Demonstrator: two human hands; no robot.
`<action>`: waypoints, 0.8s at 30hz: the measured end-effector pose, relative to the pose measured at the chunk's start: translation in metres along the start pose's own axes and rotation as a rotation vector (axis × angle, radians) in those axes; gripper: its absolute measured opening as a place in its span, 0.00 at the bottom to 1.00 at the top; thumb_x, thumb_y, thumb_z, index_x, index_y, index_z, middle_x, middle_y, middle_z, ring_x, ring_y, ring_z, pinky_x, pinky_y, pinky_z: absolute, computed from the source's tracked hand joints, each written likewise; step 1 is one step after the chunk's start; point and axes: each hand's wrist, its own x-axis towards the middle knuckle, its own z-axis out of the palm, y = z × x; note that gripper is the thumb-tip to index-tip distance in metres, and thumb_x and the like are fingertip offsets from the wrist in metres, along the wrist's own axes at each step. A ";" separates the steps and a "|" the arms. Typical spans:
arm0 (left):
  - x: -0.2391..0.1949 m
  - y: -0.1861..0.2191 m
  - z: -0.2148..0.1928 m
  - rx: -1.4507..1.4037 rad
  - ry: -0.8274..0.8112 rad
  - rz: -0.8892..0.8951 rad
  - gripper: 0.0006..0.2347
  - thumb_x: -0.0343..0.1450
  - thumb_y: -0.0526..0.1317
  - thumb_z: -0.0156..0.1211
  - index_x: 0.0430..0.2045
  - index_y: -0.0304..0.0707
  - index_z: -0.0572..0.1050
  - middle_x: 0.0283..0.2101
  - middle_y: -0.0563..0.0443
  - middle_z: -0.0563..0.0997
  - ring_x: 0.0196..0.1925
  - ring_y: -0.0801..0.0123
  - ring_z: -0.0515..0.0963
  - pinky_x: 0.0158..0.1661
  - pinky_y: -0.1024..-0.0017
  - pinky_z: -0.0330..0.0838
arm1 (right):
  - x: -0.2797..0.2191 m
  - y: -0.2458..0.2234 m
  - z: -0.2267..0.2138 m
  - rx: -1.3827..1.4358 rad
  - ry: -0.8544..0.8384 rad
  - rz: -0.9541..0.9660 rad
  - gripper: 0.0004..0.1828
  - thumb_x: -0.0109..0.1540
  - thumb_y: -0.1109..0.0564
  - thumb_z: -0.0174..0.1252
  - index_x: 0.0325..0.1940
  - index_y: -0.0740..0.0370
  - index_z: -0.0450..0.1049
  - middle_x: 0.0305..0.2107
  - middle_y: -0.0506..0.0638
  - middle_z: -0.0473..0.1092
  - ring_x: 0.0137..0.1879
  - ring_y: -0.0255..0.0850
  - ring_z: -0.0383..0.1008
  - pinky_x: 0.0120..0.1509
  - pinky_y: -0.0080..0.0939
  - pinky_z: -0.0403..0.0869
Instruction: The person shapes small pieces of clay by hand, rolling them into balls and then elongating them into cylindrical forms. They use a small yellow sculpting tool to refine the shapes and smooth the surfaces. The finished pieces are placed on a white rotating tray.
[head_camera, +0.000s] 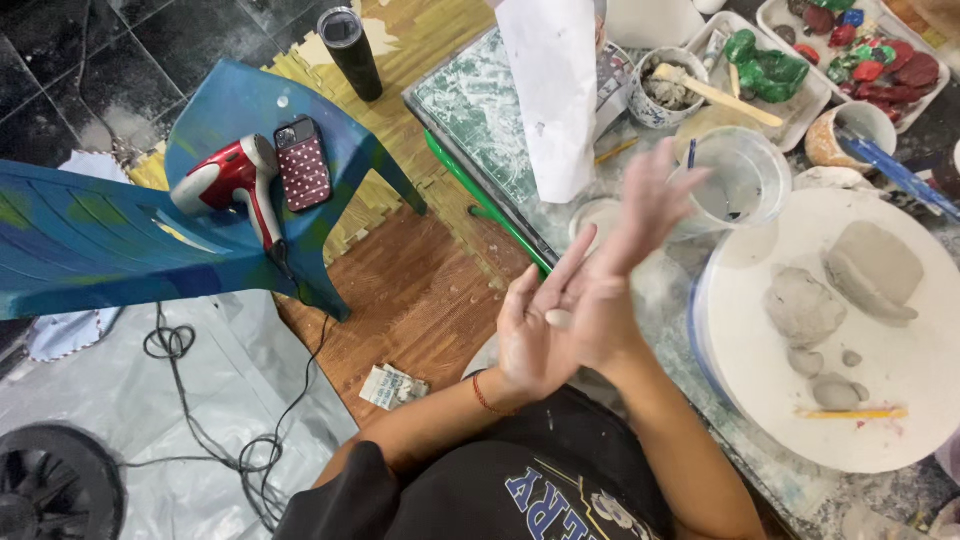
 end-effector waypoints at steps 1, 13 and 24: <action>0.005 0.003 0.005 -0.027 0.002 0.000 0.30 0.80 0.54 0.32 0.76 0.34 0.49 0.78 0.37 0.53 0.80 0.53 0.53 0.78 0.59 0.45 | -0.002 0.003 -0.009 0.106 0.027 -0.032 0.43 0.76 0.26 0.30 0.84 0.57 0.38 0.80 0.60 0.34 0.84 0.62 0.20 0.86 0.66 0.25; 0.003 0.026 0.031 0.164 -0.139 -0.019 0.31 0.80 0.58 0.30 0.78 0.45 0.43 0.80 0.42 0.48 0.81 0.51 0.52 0.80 0.54 0.45 | -0.060 0.031 -0.026 -0.087 -0.048 -0.167 0.19 0.51 0.45 0.76 0.45 0.46 0.83 0.68 0.52 0.62 0.80 0.61 0.45 0.84 0.63 0.51; -0.017 0.042 -0.006 0.972 -0.121 -0.031 0.07 0.78 0.36 0.63 0.45 0.31 0.80 0.51 0.46 0.80 0.59 0.68 0.77 0.62 0.69 0.71 | -0.065 0.019 -0.071 -0.303 0.025 -0.201 0.18 0.51 0.49 0.77 0.44 0.48 0.85 0.60 0.48 0.69 0.74 0.58 0.52 0.79 0.53 0.59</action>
